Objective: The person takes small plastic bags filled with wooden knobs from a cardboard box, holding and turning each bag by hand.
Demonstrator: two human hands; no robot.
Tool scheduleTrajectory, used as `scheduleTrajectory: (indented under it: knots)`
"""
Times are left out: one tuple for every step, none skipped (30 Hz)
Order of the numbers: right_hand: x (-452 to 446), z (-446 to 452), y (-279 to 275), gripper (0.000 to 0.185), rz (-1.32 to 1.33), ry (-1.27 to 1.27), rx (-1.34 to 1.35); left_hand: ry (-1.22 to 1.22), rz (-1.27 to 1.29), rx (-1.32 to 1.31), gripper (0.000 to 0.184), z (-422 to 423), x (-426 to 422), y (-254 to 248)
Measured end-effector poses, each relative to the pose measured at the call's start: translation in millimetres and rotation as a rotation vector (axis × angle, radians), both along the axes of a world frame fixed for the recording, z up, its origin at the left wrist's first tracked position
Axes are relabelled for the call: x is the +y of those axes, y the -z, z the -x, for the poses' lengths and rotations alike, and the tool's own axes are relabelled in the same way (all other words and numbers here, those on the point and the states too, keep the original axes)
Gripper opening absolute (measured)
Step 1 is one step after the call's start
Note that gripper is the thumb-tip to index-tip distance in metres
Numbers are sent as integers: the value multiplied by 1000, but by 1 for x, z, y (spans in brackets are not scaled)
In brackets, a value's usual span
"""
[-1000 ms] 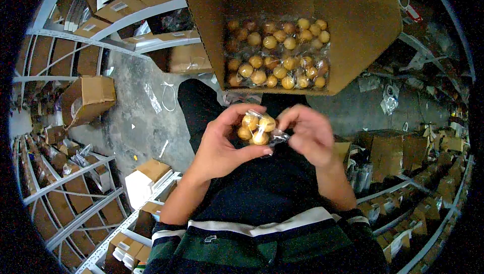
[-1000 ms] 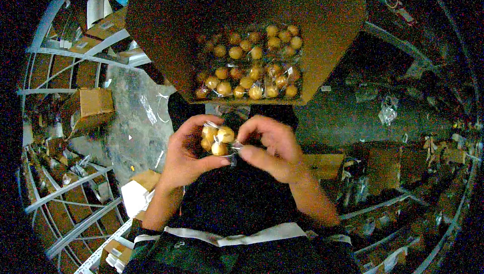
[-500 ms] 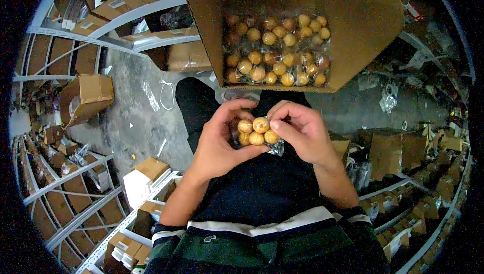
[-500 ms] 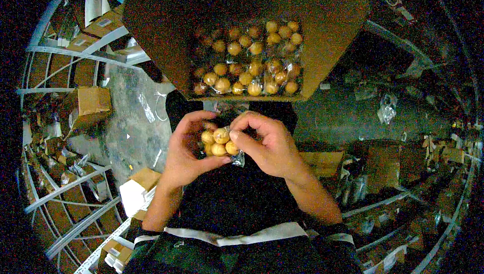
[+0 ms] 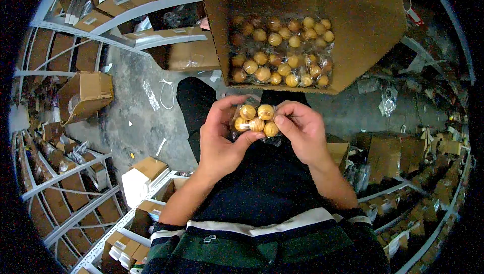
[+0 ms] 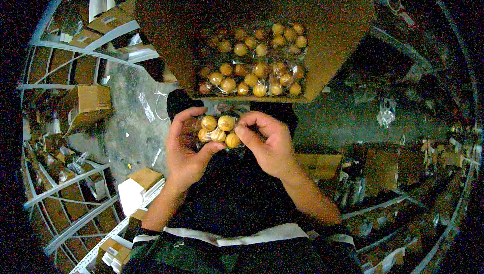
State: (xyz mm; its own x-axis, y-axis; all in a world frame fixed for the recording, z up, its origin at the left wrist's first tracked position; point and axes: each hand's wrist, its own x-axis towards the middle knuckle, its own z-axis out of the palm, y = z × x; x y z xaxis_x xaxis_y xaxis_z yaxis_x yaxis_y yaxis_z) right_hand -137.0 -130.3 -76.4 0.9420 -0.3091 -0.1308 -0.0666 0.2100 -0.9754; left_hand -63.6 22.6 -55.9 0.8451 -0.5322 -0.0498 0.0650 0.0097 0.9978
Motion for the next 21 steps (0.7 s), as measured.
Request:
scheduleTrajectory:
  knots:
    - [-2, 1, 0, 7, -49, -23, 23, -7, 1, -7, 59, 1, 0, 1]
    - [-4, 2, 0, 7, -96, -45, 46, -7, 3, -6, 59, 1, 0, -1]
    - [-5, 2, 1, 7, -96, -45, 48, -11, -36, -30, 58, 1, 2, -5]
    - [-6, 2, 1, 8, -114, -67, 40, -15, -76, -53, 57, 2, 4, -7]
    - [-6, 1, 1, 9, -131, -91, 27, -16, -77, -54, 57, 3, 5, -6]
    - [-4, -2, 4, 9, -132, -92, 25, -21, -98, -64, 56, 4, 5, -3]
    - [-2, -5, 8, 10, -43, -26, -34, -24, -118, -73, 55, 5, 4, 0]
    - [0, -5, 11, 11, 46, 42, -92, -22, -119, -72, 55, 7, 2, 2]
    - [0, -4, 11, 11, 45, 45, -90, -34, -84, -69, 55, 9, -2, 4]
    - [0, -4, 10, 10, 104, 87, -74, -45, -48, -66, 54, 10, -4, 5]
    - [0, -4, 10, 10, 163, 130, -60, -26, 1, -34, 49, 7, -4, 5]
    - [-2, -4, 8, 10, 163, 131, -60, -25, 1, -34, 49, 4, -2, 6]
    - [-3, -3, 4, 9, -92, 131, -22, 26, 8, 68, 45, 1, 0, 9]
    - [-4, -3, 3, 9, -348, 130, 18, 77, 15, 171, 42, -2, 1, 12]
    - [-3, -4, 5, 7, -412, 152, -3, 106, -13, 242, 33, -3, 2, 13]
    - [-2, -4, 6, 7, -411, 153, -4, 107, -12, 241, 33, -4, 3, 13]
    - [-2, -5, 7, 7, -319, 176, 8, 103, -25, 283, 29, -5, 5, 12]
    - [-1, -4, 8, 8, -228, 200, 22, 99, -40, 325, 26, -5, 6, 11]
    - [1, -2, 10, 8, -232, 202, 24, 35, -35, 341, 22, -3, 5, 9]
    - [3, 0, 11, 11, -176, 155, 56, 35, -37, 343, 22, -3, 4, 11]
    - [3, 0, 12, 14, -120, 107, 86, -7, 22, 244, 22, -4, 2, 15]
